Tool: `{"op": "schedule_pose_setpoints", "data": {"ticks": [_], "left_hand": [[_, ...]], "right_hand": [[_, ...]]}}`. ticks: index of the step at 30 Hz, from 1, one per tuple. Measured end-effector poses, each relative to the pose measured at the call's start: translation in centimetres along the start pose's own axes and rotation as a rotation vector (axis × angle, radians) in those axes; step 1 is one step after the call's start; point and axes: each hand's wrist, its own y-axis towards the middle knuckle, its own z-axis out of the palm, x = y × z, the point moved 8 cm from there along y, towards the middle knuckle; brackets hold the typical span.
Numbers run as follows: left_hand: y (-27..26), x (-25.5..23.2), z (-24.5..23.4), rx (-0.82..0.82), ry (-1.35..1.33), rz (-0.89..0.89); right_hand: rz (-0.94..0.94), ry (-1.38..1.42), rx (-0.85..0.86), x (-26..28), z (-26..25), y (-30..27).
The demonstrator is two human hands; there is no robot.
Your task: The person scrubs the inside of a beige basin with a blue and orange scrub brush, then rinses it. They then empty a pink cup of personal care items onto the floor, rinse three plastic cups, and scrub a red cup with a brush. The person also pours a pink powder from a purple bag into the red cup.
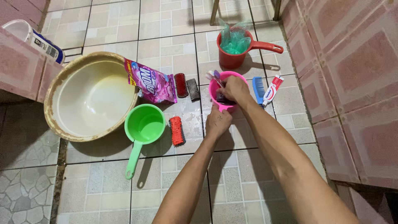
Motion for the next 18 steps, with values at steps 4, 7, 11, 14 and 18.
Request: {"op": "schedule_pose_setpoints", "data": {"ticks": [4, 7, 11, 14, 18], "left_hand": [[0.0, 0.1, 0.1, 0.000, -0.012, 0.005], [0.2, 0.2, 0.2, -0.008, 0.003, -0.018], [0.3, 0.4, 0.5, -0.001, -0.004, -0.018], [0.5, 0.6, 0.5, -0.011, -0.013, -0.001], [1.1, 1.0, 0.9, -0.011, -0.017, -0.006]], "right_hand": [[-0.052, -0.020, -0.016, -0.4, 1.1, 0.8], [-0.179, -0.030, -0.073, -0.3, 1.4, 1.2], [-0.240, 0.016, -0.116, -0.4, 1.4, 0.8], [-0.205, -0.007, -0.066, -0.1, 1.8, 0.5], [-0.256, -0.009, -0.013, 0.7, 1.7, 0.5]]}}
